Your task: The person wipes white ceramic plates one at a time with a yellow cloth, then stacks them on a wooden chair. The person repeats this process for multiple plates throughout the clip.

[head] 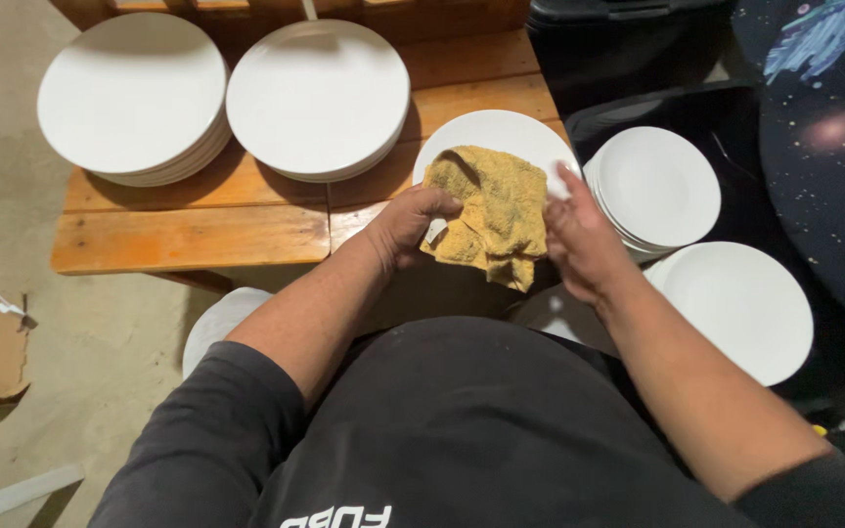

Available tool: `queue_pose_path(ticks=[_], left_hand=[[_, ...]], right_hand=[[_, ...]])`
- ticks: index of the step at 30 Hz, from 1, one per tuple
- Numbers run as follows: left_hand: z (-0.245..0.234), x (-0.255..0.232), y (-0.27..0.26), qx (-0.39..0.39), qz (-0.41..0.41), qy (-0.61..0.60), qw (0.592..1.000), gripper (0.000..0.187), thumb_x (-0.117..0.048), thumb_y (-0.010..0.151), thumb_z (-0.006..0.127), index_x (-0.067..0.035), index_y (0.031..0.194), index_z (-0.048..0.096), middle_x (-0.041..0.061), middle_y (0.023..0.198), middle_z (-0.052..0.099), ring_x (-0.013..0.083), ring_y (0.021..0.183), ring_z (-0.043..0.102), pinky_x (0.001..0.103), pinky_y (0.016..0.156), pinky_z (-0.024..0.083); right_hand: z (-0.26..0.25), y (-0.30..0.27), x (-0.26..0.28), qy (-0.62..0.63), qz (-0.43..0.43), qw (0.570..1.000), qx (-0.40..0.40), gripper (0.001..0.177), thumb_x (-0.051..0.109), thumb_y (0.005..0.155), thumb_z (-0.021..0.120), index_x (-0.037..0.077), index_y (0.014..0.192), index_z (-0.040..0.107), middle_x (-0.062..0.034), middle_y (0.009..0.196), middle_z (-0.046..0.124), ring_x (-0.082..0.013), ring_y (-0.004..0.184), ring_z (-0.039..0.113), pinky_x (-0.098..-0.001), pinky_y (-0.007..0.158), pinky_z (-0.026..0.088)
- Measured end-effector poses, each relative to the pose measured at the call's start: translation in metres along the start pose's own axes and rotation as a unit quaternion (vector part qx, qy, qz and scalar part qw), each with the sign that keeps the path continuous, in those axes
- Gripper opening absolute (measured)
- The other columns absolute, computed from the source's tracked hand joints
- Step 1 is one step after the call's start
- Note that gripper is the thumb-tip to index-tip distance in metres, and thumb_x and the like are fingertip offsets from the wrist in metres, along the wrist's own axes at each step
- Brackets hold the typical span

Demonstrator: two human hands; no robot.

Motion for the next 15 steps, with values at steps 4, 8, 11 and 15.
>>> queue_pose_path(ticks=[4, 8, 11, 15], left_hand=[[0.0, -0.005, 0.012, -0.033, 0.039, 0.065, 0.997, 0.047, -0.006, 0.086, 0.057, 0.002, 0.133, 0.054, 0.021, 0.115, 0.069, 0.0327, 0.102, 0.073, 0.049, 0.09, 0.063], [-0.025, -0.006, 0.036, -0.165, 0.078, 0.118, 0.976, 0.048, -0.009, 0.086, 0.061, -0.004, 0.133, 0.054, 0.019, 0.114, 0.07, 0.0322, 0.098, 0.072, 0.05, 0.083, 0.064], [-0.052, -0.015, 0.042, -0.246, 0.167, 0.355, 0.886, 0.051, -0.019, 0.09, 0.065, -0.005, 0.138, 0.054, 0.015, 0.12, 0.07, 0.031, 0.104, 0.072, 0.047, 0.086, 0.061], [-0.067, -0.004, 0.013, -0.26, 0.29, 0.689, 0.612, 0.045, -0.029, 0.103, 0.067, -0.016, 0.144, 0.055, 0.012, 0.138, 0.066, 0.0315, 0.127, 0.062, 0.045, 0.117, 0.051]], right_hand=[[0.026, 0.002, 0.023, 0.12, 0.028, 0.992, 0.033, 0.068, 0.015, 0.091, 0.072, -0.002, 0.15, 0.042, -0.023, 0.134, 0.061, -0.0239, 0.111, 0.072, -0.0415, 0.099, 0.06], [0.023, 0.024, 0.032, 0.041, 0.018, 0.998, -0.049, 0.062, 0.013, 0.09, 0.07, -0.002, 0.144, 0.046, -0.0254, 0.131, 0.064, -0.0294, 0.11, 0.071, -0.0458, 0.097, 0.06], [0.014, 0.039, 0.032, -0.304, -0.023, 0.945, -0.118, 0.071, 0.027, 0.091, 0.075, 0.002, 0.149, 0.043, -0.0248, 0.138, 0.057, -0.034, 0.123, 0.061, -0.049, 0.104, 0.054], [0.026, 0.046, 0.029, -0.727, -0.232, 0.645, -0.041, 0.078, 0.05, 0.091, 0.068, 0.013, 0.154, 0.04, -0.0259, 0.161, 0.04, -0.0396, 0.145, 0.043, -0.0516, 0.122, 0.038]])
Point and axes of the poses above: each hand's wrist, its own y-axis towards the middle knuckle, its own z-axis out of the palm, x = y × z, the point moved 3 cm from there along y, towards the middle knuckle
